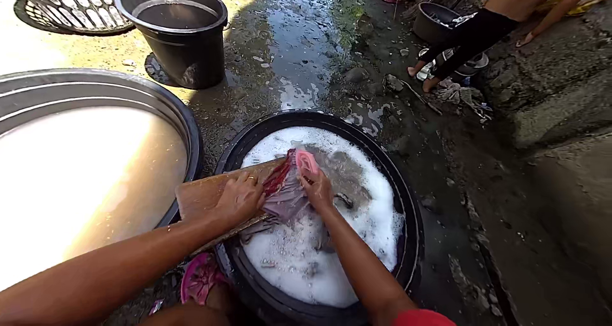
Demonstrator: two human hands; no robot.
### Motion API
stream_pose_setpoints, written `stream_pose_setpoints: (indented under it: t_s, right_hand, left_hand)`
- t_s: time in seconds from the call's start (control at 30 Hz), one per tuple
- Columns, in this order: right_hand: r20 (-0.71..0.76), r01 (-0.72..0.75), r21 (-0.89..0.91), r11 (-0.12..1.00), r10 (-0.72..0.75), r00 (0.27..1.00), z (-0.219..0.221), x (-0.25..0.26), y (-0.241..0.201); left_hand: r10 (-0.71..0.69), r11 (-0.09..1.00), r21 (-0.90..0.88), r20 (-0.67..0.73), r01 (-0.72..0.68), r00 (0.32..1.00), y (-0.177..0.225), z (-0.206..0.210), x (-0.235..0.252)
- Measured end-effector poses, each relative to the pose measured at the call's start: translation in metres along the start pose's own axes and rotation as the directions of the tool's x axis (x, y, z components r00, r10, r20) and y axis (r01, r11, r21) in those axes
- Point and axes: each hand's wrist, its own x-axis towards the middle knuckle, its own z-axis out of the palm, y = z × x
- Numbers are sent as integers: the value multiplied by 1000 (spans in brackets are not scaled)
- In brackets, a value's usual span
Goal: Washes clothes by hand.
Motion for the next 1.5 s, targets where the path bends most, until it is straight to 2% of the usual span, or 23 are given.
stream_pose_setpoints:
  t_s: [0.07, 0.1, 0.2, 0.23, 0.27, 0.33, 0.4, 0.47, 0.57, 0.63, 0.7, 0.77, 0.87, 0.97, 1.03, 1.1, 1.17, 1.2, 1.23, 1.27, 1.33, 1.4, 1.5]
  right_hand:
    - [1, -135, -8, 991, 135, 991, -6, 17, 15]
    - [-22, -88, 21, 996, 89, 996, -3, 8, 7]
    - [-141, 318, 167, 933, -296, 945, 24, -48, -28]
    - [-151, 365, 164, 916, -342, 927, 31, -55, -27]
    - [-149, 326, 144, 934, -305, 941, 31, -50, -18]
    - [-102, 75, 55, 996, -69, 992, 15, -19, 11]
    - [-52, -128, -2, 992, 128, 990, 2, 4, 26]
    - [-72, -49, 65, 997, 54, 996, 7, -13, 7]
    - [-168, 314, 179, 933, -285, 944, 35, -56, -24]
    - [-106, 221, 120, 968, -209, 972, 29, -44, -11]
    - [-3, -3, -17, 1000, 3, 1000, 4, -9, 15]
    - [-25, -99, -15, 995, 98, 995, -17, 18, 49]
    - [-233, -146, 64, 987, 157, 960, -39, 23, 87]
    - [-305, -291, 18, 956, 283, 910, -35, 2, 132]
    - [-329, -413, 32, 910, 400, 856, -26, -8, 143]
    - [-326, -469, 149, 871, 491, 808, -21, -11, 133]
    - [-274, -457, -29, 889, 433, 859, -23, -9, 112]
    - [-336, -317, -77, 945, 275, 901, -18, -6, 99]
    - [-452, -53, -66, 996, 18, 892, -7, -2, 88]
    - [-495, 175, -11, 985, -157, 854, 5, -4, 68]
    - [-432, 427, 79, 901, -355, 829, 27, -29, 15]
    - [-269, 466, 95, 879, -428, 863, 37, -49, -16]
    - [-149, 176, 70, 982, -164, 975, 21, -18, 4]
  left_hand:
    - [-13, 1000, 5, 31, 13, 999, 1, 1, 1]
    - [-7, 1000, 5, 28, 7, 1000, 1, 1, 2]
    - [6, 1000, -1, 1, -6, 1000, 0, -2, 2]
    - [5, 1000, 1, 3, -5, 1000, 0, -2, 1]
    - [6, 1000, 2, 12, -6, 1000, 0, -2, 0]
    - [3, 1000, 5, 28, -3, 1000, 0, -1, 2]
    - [5, 1000, 6, 37, -5, 999, 1, 0, 3]
    - [16, 1000, 11, 39, -16, 999, 1, 0, 6]
    - [16, 1000, 11, 43, -16, 999, 1, -2, 7]
    - [16, 1000, 21, 60, -17, 998, 2, -3, 7]
    - [30, 999, 33, 104, -33, 994, 6, -8, 16]
    - [133, 991, -43, 112, -129, 985, 13, -13, 33]
    - [299, 833, -472, -56, -289, 953, 40, -30, 59]
    - [132, 439, -841, -289, -318, 948, 66, -44, 74]
    - [-29, 358, -880, -343, -311, 939, 61, -53, 68]
    - [-160, 478, -850, -332, -221, 930, 40, -49, 57]
    - [-181, 712, -701, -243, -43, 953, 13, -35, 40]
    - [-180, 813, -581, -185, 40, 966, 3, -28, 32]
    - [-170, 883, -460, -131, 92, 977, -3, -24, 24]
    - [-147, 936, -333, -92, 109, 985, -6, -20, 18]
    - [-70, 992, -107, -35, 66, 997, -7, -10, 10]
    - [-19, 1000, 16, 3, 18, 1000, -8, -10, 4]
    - [-8, 999, 49, 16, 7, 1000, -10, -13, -1]
